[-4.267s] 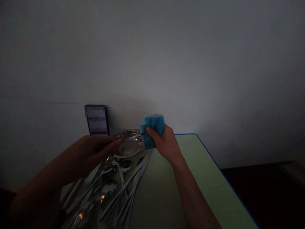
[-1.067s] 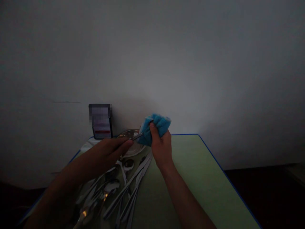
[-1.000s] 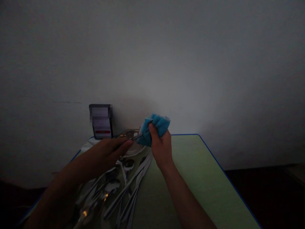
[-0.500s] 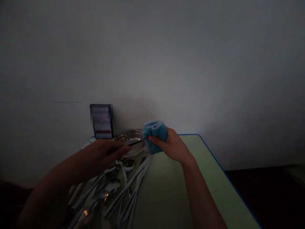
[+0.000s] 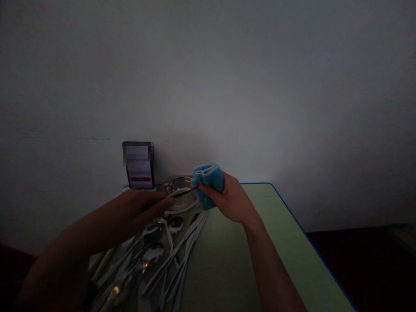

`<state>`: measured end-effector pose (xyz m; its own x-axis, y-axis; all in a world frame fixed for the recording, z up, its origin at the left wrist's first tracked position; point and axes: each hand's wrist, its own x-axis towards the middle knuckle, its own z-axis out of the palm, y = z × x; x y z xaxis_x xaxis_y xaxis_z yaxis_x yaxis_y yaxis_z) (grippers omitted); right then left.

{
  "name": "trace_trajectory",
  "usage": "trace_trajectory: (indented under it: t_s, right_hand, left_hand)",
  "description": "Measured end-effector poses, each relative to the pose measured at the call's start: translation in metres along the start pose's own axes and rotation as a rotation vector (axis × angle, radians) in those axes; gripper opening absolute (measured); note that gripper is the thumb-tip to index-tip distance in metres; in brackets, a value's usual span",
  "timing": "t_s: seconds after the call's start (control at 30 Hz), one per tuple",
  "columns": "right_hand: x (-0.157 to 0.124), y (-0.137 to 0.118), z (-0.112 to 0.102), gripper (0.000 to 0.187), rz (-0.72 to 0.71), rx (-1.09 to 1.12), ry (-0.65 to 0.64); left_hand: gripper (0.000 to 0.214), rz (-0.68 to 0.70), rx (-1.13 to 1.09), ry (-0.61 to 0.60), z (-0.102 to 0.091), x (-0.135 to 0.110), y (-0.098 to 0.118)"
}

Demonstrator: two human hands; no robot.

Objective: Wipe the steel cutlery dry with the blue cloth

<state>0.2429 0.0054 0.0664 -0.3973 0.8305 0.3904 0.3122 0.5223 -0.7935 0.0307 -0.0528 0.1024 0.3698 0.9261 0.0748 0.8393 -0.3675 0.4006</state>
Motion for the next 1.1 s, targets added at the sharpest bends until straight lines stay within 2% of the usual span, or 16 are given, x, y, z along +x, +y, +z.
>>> trace_trajectory:
  t_s: [0.47, 1.1]
  right_hand:
    - [-0.0005, -0.0012, 0.0019, 0.022, -0.005, 0.045, 0.008]
    - [-0.0002, -0.0021, 0.0014, 0.022, 0.017, -0.022, 0.007]
  left_hand:
    - [0.039, 0.002, -0.013, 0.011, -0.0007, -0.0017, -0.0001]
    - [0.040, -0.013, -0.002, -0.005, -0.0009, -0.0021, 0.0013]
